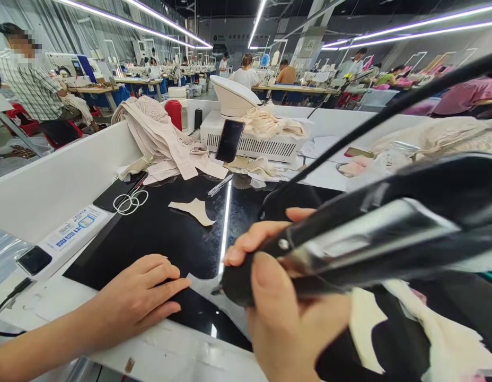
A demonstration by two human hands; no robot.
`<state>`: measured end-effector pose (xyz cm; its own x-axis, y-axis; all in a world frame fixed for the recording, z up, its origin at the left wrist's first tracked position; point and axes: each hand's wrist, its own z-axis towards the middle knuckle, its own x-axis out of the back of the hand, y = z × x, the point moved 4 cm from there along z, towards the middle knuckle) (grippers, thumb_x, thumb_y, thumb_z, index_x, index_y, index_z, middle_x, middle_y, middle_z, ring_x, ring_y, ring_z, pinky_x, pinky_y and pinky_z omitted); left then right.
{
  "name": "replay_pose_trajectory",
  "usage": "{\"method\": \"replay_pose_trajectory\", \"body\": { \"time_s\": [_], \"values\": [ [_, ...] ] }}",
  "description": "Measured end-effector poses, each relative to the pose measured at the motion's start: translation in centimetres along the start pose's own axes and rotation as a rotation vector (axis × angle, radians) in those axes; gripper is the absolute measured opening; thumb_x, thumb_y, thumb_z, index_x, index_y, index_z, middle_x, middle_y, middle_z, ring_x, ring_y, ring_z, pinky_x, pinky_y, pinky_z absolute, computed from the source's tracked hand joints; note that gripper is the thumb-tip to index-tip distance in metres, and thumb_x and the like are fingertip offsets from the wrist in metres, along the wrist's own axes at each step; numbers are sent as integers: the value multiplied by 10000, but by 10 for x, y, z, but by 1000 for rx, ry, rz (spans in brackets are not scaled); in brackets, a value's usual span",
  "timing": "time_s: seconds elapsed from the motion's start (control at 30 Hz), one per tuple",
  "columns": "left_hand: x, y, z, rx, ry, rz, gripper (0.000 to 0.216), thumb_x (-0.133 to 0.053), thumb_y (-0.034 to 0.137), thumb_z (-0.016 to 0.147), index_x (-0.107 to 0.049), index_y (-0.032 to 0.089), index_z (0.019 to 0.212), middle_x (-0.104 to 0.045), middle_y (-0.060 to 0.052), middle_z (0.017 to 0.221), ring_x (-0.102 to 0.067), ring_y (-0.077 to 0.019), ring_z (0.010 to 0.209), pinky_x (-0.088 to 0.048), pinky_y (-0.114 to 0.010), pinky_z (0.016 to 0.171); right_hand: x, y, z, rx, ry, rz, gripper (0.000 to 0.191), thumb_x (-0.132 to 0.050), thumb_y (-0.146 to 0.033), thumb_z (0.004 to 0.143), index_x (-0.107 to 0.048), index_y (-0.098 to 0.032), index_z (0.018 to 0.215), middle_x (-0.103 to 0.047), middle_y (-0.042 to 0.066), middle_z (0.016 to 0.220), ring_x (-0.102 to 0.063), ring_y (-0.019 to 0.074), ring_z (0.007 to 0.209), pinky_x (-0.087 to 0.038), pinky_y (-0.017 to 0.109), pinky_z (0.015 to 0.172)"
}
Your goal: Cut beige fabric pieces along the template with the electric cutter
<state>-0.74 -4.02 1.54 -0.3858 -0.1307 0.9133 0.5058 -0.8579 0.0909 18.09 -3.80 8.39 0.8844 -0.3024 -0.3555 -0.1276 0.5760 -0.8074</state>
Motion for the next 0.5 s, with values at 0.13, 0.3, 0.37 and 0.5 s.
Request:
{"method": "replay_pose_trajectory", "body": {
  "time_s": [0.13,0.3,0.37,0.5],
  "values": [
    [-2,1,0,-6,31,-2,251,-531,310,1008,-617,138,1169,-678,-60,979,-633,-195,909,-538,-358,840,-24,15,0,-17,-25,51,390,-794,-346,767,-568,-284,1079,-629,-51,734,-601,160,539,-517,338,520],
    [-5,2,1,-1,42,3,254,-572,318,989,-622,135,1159,-680,-66,998,-631,-188,925,-529,-346,842,-32,24,-3,1,-80,64,379,-766,-342,803,-538,-277,1098,-628,-49,749,-609,158,520,-498,322,484],
    [-6,2,0,1,39,-1,266,-586,321,981,-621,132,1166,-678,-64,1005,-628,-192,931,-524,-348,842,-33,26,-5,-2,-92,57,383,-765,-346,809,-532,-280,1106,-624,-49,755,-610,158,523,-499,320,482],
    [-8,2,-1,6,30,-5,271,-581,328,982,-619,134,1167,-674,-62,1010,-617,-200,933,-519,-353,837,-32,28,-6,14,-88,48,390,-775,-351,804,-536,-282,1105,-620,-50,754,-610,157,531,-505,320,492]
  ]
}}
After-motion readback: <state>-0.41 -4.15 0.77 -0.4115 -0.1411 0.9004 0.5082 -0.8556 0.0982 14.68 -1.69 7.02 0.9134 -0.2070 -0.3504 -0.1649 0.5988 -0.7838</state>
